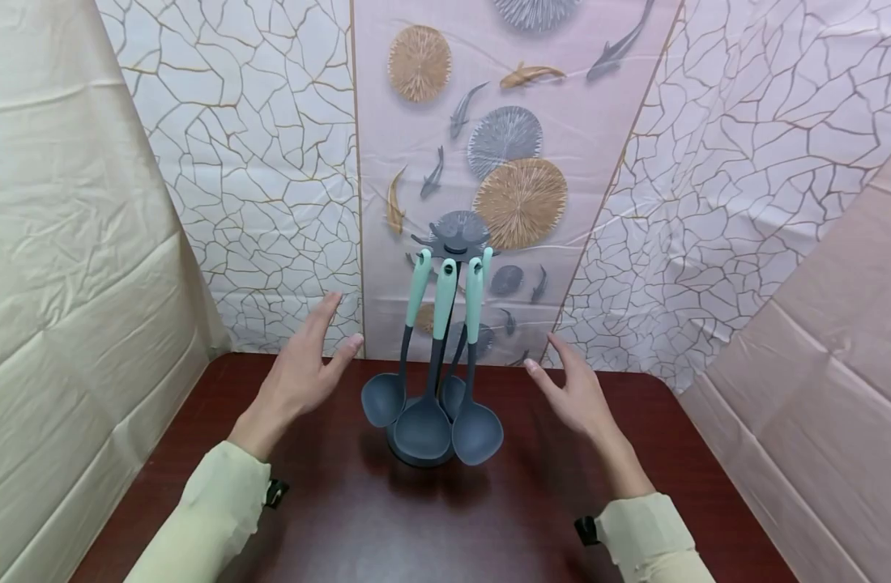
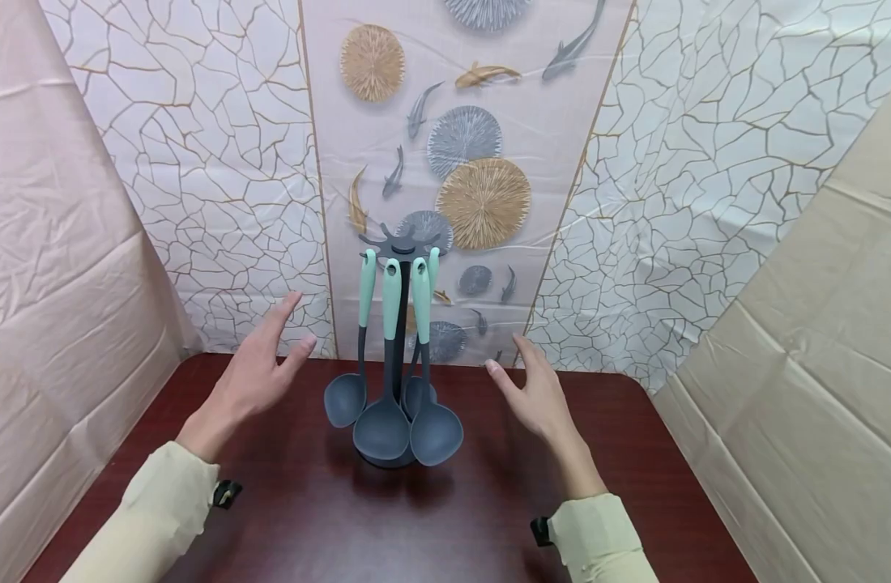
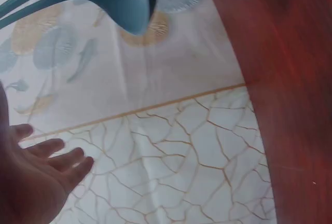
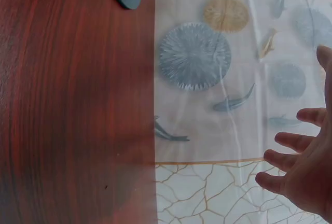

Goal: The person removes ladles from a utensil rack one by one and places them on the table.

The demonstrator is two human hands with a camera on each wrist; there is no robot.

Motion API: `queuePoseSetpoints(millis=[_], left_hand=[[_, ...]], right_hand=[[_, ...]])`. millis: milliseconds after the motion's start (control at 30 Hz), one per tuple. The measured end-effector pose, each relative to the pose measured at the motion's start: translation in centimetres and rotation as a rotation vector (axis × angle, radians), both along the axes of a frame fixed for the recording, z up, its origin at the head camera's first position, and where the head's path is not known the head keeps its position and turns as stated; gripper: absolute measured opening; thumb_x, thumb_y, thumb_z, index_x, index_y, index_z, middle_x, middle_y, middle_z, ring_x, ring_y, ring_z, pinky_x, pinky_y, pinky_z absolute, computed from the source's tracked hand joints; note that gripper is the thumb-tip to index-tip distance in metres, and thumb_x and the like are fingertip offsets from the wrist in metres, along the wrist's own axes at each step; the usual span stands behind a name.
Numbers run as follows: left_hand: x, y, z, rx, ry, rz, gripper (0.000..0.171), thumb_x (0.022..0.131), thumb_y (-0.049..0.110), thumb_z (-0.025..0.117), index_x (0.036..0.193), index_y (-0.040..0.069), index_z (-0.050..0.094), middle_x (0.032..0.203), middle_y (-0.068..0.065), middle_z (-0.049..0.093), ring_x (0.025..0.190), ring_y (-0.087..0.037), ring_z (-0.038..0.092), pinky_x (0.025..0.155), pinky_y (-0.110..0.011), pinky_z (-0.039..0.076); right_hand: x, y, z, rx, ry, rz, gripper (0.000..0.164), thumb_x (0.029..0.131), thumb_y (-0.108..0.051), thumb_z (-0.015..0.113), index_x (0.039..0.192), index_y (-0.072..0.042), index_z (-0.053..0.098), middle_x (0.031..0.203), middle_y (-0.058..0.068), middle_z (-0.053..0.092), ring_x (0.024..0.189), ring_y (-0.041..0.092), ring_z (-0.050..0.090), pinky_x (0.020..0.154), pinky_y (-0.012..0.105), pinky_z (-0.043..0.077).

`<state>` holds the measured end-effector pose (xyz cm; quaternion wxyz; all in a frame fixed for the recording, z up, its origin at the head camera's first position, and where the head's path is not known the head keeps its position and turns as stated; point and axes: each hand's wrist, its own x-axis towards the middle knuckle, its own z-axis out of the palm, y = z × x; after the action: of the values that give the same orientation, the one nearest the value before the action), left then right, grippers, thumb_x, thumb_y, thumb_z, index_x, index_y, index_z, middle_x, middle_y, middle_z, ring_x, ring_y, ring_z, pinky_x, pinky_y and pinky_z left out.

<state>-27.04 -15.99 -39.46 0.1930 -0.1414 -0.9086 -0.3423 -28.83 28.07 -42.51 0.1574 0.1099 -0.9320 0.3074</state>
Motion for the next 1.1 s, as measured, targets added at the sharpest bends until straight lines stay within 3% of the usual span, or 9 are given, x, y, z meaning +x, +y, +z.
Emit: queuePoseSetpoints(millis=[167, 367, 600, 733, 1100], left_hand=[[0.3, 0.7, 1.2, 0.037, 0.139, -0.040, 0.077, 0.107, 0.054, 0.057, 0.171, 0.032, 0.019, 0.173, -0.005, 0.030, 0.156, -0.032, 0.033, 0.119, -0.062, 0.033], [0.4, 1.3, 2.1, 0.071, 0.246, -0.090, 0.075, 0.107, 0.049, 0.059, 0.170, 0.027, 0.025, 0.171, -0.004, 0.034, 0.155, -0.029, 0.035, 0.119, -0.061, 0.034], [0.5, 1.8, 2.8, 0.096, 0.324, -0.132, 0.073, 0.107, 0.047, 0.059, 0.169, 0.027, 0.027, 0.169, -0.004, 0.037, 0.154, -0.028, 0.038, 0.119, -0.059, 0.034], [0.4, 1.9, 3.0, 0.115, 0.364, -0.159, 0.072, 0.107, 0.045, 0.059, 0.169, 0.025, 0.029, 0.167, -0.004, 0.041, 0.153, -0.026, 0.040, 0.119, -0.057, 0.036], [0.1, 2.5, 3.6, 0.152, 0.382, -0.210, 0.070, 0.107, 0.041, 0.059, 0.168, 0.023, 0.030, 0.166, -0.007, 0.043, 0.151, -0.024, 0.043, 0.113, -0.052, 0.045]], right_hand=[[0.3, -0.2, 0.5, -0.043, 0.015, -0.008, 0.076, 0.106, -0.057, 0.056, 0.166, -0.015, 0.035, 0.166, 0.017, 0.039, 0.154, 0.042, 0.034, 0.119, 0.065, 0.029], [0.7, -0.6, 1.0, -0.114, 0.028, 0.000, 0.072, 0.107, -0.055, 0.057, 0.164, -0.015, 0.038, 0.162, 0.014, 0.046, 0.152, 0.037, 0.039, 0.117, 0.063, 0.033], [1.3, -1.0, 1.8, -0.259, 0.018, 0.063, 0.066, 0.109, -0.050, 0.057, 0.162, -0.015, 0.041, 0.159, 0.011, 0.051, 0.149, 0.032, 0.044, 0.114, 0.060, 0.039], [1.5, -1.3, 2.2, -0.286, 0.029, 0.077, 0.062, 0.109, -0.047, 0.058, 0.160, -0.014, 0.044, 0.155, 0.012, 0.054, 0.146, 0.033, 0.047, 0.113, 0.060, 0.039], [2.1, -2.2, 2.8, -0.348, 0.091, 0.139, 0.053, 0.109, -0.036, 0.061, 0.155, -0.011, 0.050, 0.147, 0.012, 0.062, 0.138, 0.032, 0.055, 0.108, 0.058, 0.043]])
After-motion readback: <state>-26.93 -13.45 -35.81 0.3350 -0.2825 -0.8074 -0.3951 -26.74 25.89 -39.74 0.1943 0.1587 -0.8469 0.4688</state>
